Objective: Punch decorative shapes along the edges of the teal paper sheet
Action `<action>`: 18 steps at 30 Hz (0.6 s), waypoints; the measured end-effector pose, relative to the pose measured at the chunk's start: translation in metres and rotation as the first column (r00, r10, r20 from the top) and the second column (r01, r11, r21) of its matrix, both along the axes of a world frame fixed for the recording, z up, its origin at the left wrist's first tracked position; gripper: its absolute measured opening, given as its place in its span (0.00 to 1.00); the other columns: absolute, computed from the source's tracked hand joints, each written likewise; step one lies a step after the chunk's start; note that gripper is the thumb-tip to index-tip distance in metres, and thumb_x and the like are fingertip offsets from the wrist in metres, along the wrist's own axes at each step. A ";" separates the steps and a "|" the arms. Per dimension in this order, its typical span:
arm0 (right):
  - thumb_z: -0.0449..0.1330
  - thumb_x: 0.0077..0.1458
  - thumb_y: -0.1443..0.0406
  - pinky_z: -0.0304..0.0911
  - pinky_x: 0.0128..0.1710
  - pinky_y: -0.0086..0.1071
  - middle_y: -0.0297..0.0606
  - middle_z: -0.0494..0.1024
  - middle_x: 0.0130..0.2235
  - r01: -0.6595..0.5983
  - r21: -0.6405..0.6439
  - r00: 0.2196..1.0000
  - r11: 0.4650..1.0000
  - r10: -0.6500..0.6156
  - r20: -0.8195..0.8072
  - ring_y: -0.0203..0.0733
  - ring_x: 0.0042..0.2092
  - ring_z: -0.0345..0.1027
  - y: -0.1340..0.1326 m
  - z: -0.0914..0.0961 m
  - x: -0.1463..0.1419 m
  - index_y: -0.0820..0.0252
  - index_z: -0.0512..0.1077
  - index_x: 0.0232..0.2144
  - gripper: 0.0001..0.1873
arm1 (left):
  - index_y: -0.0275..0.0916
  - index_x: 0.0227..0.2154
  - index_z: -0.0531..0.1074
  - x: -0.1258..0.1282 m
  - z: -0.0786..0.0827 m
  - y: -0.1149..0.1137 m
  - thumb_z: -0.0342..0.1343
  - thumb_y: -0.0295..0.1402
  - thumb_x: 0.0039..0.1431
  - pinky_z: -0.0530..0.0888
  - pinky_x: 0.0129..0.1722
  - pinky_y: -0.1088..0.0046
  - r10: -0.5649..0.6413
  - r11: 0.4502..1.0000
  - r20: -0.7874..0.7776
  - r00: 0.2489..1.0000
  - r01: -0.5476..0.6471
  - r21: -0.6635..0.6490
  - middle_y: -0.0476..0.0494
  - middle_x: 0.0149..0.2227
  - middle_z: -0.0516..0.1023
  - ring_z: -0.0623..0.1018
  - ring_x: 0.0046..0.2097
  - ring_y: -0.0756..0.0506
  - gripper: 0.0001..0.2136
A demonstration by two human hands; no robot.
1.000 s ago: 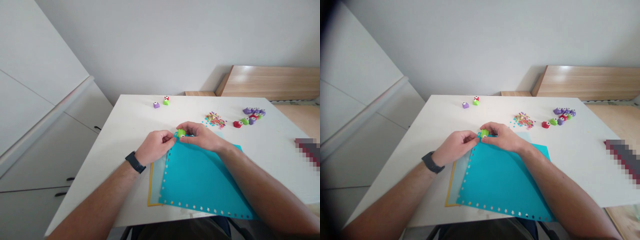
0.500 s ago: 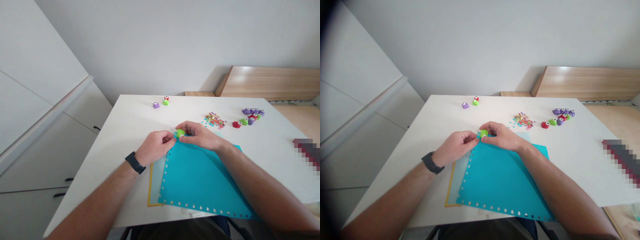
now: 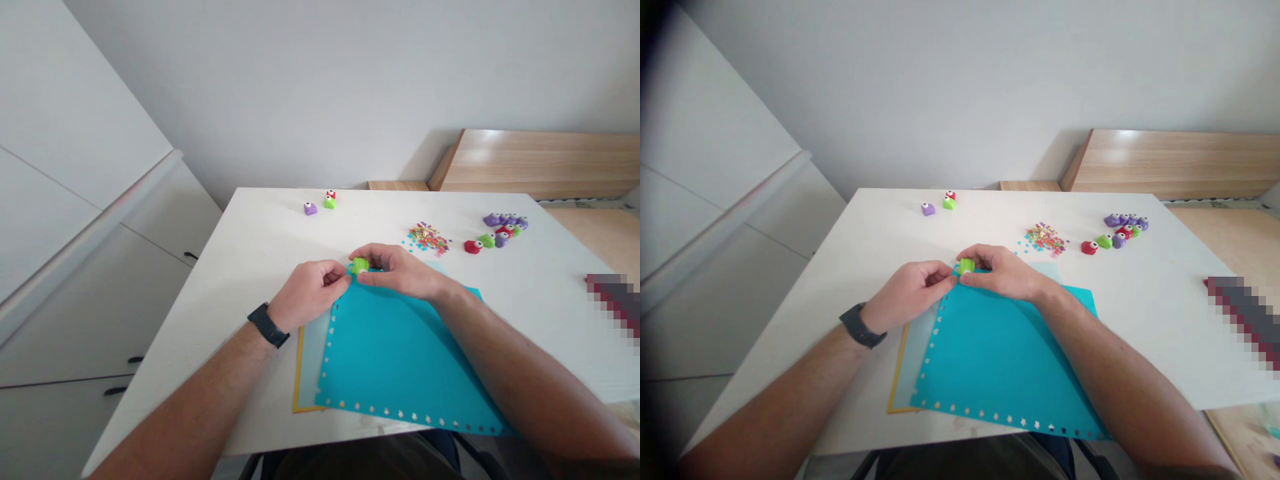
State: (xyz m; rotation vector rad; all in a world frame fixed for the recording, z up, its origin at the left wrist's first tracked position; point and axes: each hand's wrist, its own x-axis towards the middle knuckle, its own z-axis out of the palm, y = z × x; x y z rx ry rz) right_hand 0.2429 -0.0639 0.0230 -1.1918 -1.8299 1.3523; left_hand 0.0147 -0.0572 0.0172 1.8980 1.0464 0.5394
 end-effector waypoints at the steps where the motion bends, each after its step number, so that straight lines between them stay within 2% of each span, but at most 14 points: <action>1: 0.66 0.56 0.58 0.64 0.39 0.32 0.38 0.77 0.41 -0.001 -0.001 1.000 1.000 0.001 0.000 0.39 0.40 0.69 0.000 0.000 0.000 0.61 0.72 0.51 0.23 | 0.38 0.34 0.76 0.000 0.000 0.000 0.54 0.42 0.65 0.67 0.29 0.74 0.005 1.000 0.002 1.000 -0.005 -0.003 0.50 0.30 0.79 0.74 0.31 0.49 0.13; 18: 0.67 0.51 0.64 0.62 0.38 0.31 0.36 0.77 0.36 0.046 0.012 0.998 0.999 -0.047 0.033 0.37 0.37 0.67 0.001 -0.001 -0.003 0.62 0.76 0.44 0.17 | 0.39 0.34 0.77 0.002 0.001 -0.002 0.55 0.40 0.64 0.69 0.30 0.76 0.020 1.000 -0.004 1.000 -0.020 0.003 0.51 0.31 0.80 0.75 0.31 0.50 0.11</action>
